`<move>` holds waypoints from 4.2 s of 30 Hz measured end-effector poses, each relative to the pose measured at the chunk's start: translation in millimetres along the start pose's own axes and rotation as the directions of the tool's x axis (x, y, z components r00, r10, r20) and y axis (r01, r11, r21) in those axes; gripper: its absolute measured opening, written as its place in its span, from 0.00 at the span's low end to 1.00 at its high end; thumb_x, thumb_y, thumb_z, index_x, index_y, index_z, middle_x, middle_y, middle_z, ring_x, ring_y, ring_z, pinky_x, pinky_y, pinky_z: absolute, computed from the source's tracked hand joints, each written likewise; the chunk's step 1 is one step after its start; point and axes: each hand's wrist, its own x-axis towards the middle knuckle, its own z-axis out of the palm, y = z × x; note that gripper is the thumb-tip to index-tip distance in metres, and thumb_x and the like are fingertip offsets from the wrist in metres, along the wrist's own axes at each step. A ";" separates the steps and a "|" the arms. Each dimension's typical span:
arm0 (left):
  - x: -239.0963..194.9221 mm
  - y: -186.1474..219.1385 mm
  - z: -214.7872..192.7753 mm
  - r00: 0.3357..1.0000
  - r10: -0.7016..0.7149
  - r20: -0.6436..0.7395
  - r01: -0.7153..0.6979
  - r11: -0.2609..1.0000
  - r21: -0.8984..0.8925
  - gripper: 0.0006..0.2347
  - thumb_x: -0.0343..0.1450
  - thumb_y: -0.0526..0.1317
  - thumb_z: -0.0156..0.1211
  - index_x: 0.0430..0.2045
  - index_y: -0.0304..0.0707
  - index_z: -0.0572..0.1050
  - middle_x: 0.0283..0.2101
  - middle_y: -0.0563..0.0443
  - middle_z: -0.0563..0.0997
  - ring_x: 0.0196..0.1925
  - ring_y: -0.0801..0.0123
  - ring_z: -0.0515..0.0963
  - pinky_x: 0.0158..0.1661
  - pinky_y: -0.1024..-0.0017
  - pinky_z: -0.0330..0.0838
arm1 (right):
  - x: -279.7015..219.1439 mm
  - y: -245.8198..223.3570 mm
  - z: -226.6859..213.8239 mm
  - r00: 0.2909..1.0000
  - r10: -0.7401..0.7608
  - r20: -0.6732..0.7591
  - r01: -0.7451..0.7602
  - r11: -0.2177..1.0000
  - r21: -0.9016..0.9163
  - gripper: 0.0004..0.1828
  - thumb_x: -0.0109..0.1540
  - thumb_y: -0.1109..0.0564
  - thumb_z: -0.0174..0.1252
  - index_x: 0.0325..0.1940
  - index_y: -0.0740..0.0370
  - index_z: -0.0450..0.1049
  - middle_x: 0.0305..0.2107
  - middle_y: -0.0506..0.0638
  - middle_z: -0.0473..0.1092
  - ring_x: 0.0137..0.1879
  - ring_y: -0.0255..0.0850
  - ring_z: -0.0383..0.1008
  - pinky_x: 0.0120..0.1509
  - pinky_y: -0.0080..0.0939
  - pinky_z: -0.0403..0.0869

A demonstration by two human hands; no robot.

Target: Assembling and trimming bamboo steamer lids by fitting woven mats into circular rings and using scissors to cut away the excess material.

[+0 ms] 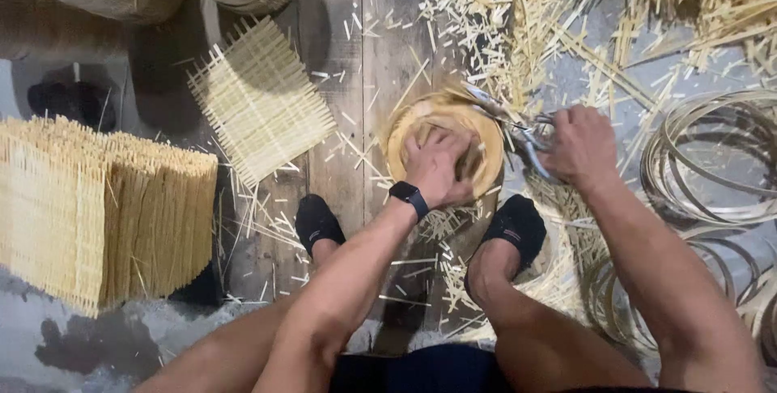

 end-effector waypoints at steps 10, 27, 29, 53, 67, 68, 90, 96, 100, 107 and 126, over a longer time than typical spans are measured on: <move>0.1 -18.6 -12.7 0.971 0.152 0.182 -0.162 0.986 0.037 0.30 0.59 0.52 0.74 0.57 0.52 0.75 0.57 0.47 0.78 0.67 0.58 0.71 0.69 0.36 0.42 | 2.2 13.9 20.0 0.990 -0.028 0.137 0.013 0.994 0.109 0.23 0.64 0.41 0.50 0.53 0.59 0.75 0.36 0.57 0.72 0.40 0.47 0.74 0.48 0.51 0.76; -16.7 14.0 18.7 0.823 -0.498 -0.274 0.478 0.867 -0.139 0.54 0.59 0.55 0.71 0.74 0.36 0.38 0.69 0.14 0.51 0.68 0.25 0.57 0.64 0.37 0.52 | 3.3 -15.8 -28.8 0.998 -0.016 0.067 0.017 1.000 -0.021 0.39 0.59 0.25 0.54 0.47 0.65 0.72 0.35 0.57 0.71 0.42 0.47 0.72 0.48 0.47 0.74; -16.2 14.0 11.5 0.873 -0.429 -0.234 0.414 0.903 -0.113 0.53 0.59 0.53 0.69 0.75 0.37 0.38 0.70 0.15 0.52 0.69 0.26 0.57 0.65 0.38 0.54 | 5.7 -23.1 -28.8 0.997 -0.019 -0.071 0.018 1.000 -0.017 0.36 0.57 0.27 0.55 0.45 0.64 0.73 0.36 0.56 0.70 0.43 0.46 0.71 0.50 0.47 0.74; -0.4 -22.4 -29.5 0.979 0.033 0.200 -0.060 0.990 0.131 0.52 0.45 0.38 0.78 0.68 0.66 0.55 0.71 0.43 0.57 0.68 0.45 0.62 0.57 0.44 0.56 | 5.8 -12.4 -4.0 0.999 -0.031 -0.008 0.031 0.999 -0.009 0.32 0.57 0.33 0.55 0.50 0.62 0.74 0.41 0.57 0.73 0.47 0.47 0.76 0.52 0.47 0.75; 32.5 -127.4 26.5 0.998 -0.058 -0.037 0.021 0.771 -0.637 0.31 0.64 0.42 0.69 0.64 0.54 0.66 0.67 0.40 0.73 0.70 0.55 0.73 0.71 0.58 0.66 | 24.5 60.3 136.0 0.849 0.527 -0.028 -0.496 0.814 0.302 0.36 0.52 0.31 0.73 0.37 0.70 0.78 0.29 0.59 0.70 0.38 0.54 0.70 0.44 0.57 0.72; 43.1 -136.9 25.8 0.972 -0.229 -0.056 0.173 0.852 -0.495 0.25 0.66 0.42 0.64 0.62 0.55 0.72 0.66 0.40 0.75 0.67 0.55 0.75 0.69 0.59 0.68 | 23.5 66.8 165.3 0.840 0.479 -0.256 -0.446 0.877 0.177 0.41 0.44 0.29 0.72 0.39 0.68 0.76 0.32 0.59 0.71 0.40 0.53 0.73 0.48 0.54 0.75; 77.3 -85.2 1.1 0.906 -0.411 -0.105 0.331 0.840 -0.431 0.18 0.69 0.50 0.64 0.48 0.41 0.82 0.47 0.44 0.83 0.42 0.61 0.82 0.46 0.61 0.73 | -5.4 -66.2 43.2 0.922 0.379 0.081 -0.239 0.392 0.888 0.22 0.56 0.53 0.73 0.47 0.72 0.79 0.31 0.58 0.78 0.35 0.40 0.77 0.40 0.38 0.75; -17.5 -158.0 32.1 0.768 -0.634 0.087 0.584 0.639 -0.501 0.14 0.69 0.44 0.67 0.41 0.31 0.84 0.38 0.41 0.87 0.38 0.62 0.84 0.43 0.66 0.77 | -44.6 -72.1 80.6 0.908 0.138 0.395 -0.387 -0.082 0.919 0.17 0.59 0.60 0.67 0.50 0.70 0.79 0.34 0.55 0.80 0.34 0.37 0.78 0.38 0.36 0.77; -18.1 -149.4 23.9 0.769 -0.603 0.210 0.543 0.445 -0.712 0.16 0.62 0.39 0.73 0.41 0.31 0.83 0.38 0.44 0.88 0.36 0.69 0.84 0.40 0.71 0.79 | -39.7 -69.2 86.6 0.892 0.162 0.421 -0.382 -0.227 0.896 0.14 0.59 0.63 0.65 0.49 0.71 0.80 0.34 0.53 0.80 0.33 0.36 0.77 0.37 0.35 0.77; -21.4 -125.1 24.2 0.686 -0.719 0.112 0.641 0.524 -0.561 0.17 0.65 0.42 0.72 0.44 0.31 0.84 0.43 0.40 0.87 0.40 0.65 0.85 0.44 0.71 0.78 | -58.3 -74.9 60.8 0.872 0.181 0.455 -0.354 -0.410 0.841 0.13 0.61 0.64 0.63 0.47 0.77 0.78 0.34 0.57 0.78 0.35 0.41 0.80 0.38 0.36 0.79; -84.7 -43.4 81.4 0.408 -0.800 0.440 0.604 -0.125 -0.787 0.11 0.76 0.37 0.56 0.46 0.27 0.78 0.39 0.38 0.84 0.30 0.63 0.82 0.28 0.69 0.80 | -79.7 -113.9 58.4 0.755 0.274 0.595 -0.522 -0.299 0.799 0.14 0.67 0.57 0.59 0.42 0.75 0.77 0.36 0.65 0.76 0.34 0.45 0.80 0.33 0.42 0.77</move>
